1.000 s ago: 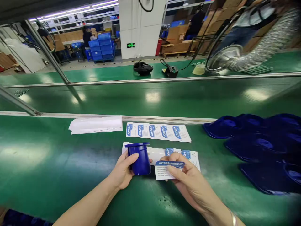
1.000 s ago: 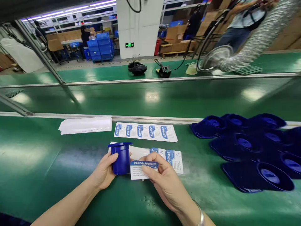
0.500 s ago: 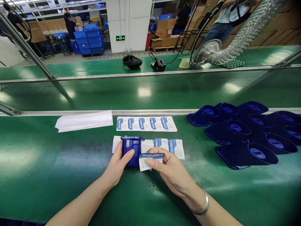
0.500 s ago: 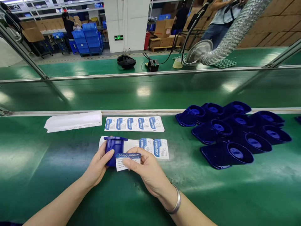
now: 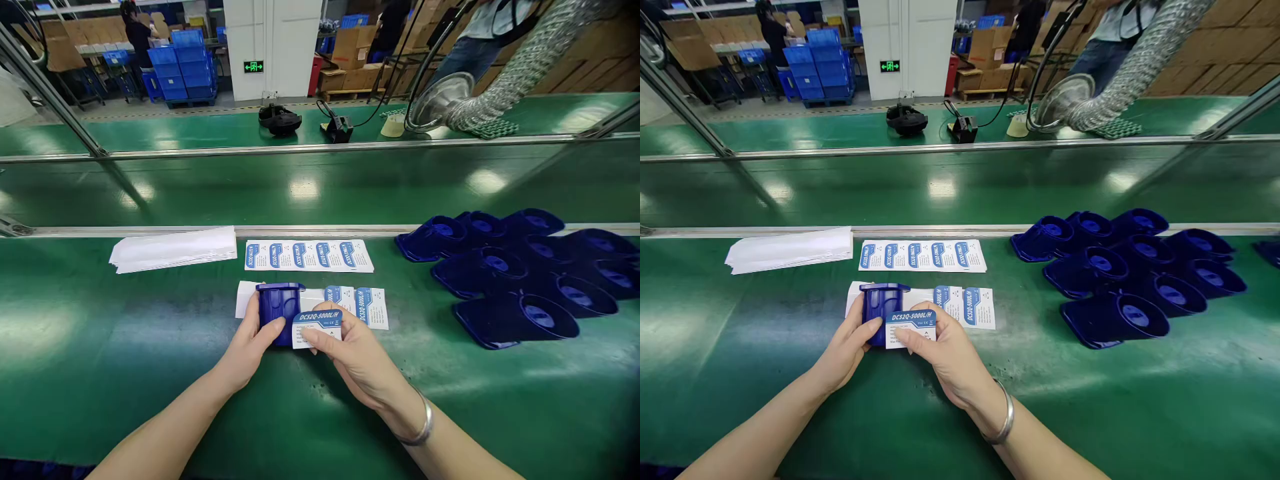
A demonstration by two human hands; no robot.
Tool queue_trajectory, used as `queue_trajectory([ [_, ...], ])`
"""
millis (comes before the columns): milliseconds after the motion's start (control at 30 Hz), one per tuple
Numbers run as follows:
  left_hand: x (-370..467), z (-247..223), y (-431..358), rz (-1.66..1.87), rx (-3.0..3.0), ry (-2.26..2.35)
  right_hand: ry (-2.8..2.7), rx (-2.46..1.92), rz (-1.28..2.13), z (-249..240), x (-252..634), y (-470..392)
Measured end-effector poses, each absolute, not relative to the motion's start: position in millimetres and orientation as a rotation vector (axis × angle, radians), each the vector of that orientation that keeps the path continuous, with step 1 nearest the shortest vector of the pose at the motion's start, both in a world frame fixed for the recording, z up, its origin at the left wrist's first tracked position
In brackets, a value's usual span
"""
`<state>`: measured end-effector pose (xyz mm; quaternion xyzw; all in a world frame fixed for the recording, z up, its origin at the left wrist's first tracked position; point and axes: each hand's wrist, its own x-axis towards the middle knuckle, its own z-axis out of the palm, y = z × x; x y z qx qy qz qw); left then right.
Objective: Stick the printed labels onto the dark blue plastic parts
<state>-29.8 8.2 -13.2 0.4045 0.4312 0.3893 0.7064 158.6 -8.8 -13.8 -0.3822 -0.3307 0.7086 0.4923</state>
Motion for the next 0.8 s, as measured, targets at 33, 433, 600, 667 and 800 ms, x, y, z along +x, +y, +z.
queue_trajectory([
  [33,-29.8,-13.6,7.9,0.861,0.902,0.957,-0.785,-0.937,1.713,-13.4,157.7,-8.8],
  [433,-29.9,-17.3,7.5,0.831,0.924,0.957,-0.706,-0.902,1.708,-13.9,152.9,-7.7],
  [600,-29.3,-15.6,7.1,0.836,0.926,0.943,-0.686,-0.898,1.711,-15.0,153.7,-7.9],
  [667,-29.3,-15.7,6.8,0.837,0.926,0.936,-0.679,-0.908,1.714,-15.8,154.0,-7.8],
  [800,-29.4,-15.7,6.4,0.827,0.919,0.943,-0.683,-0.926,1.715,-18.1,153.7,-7.2],
])
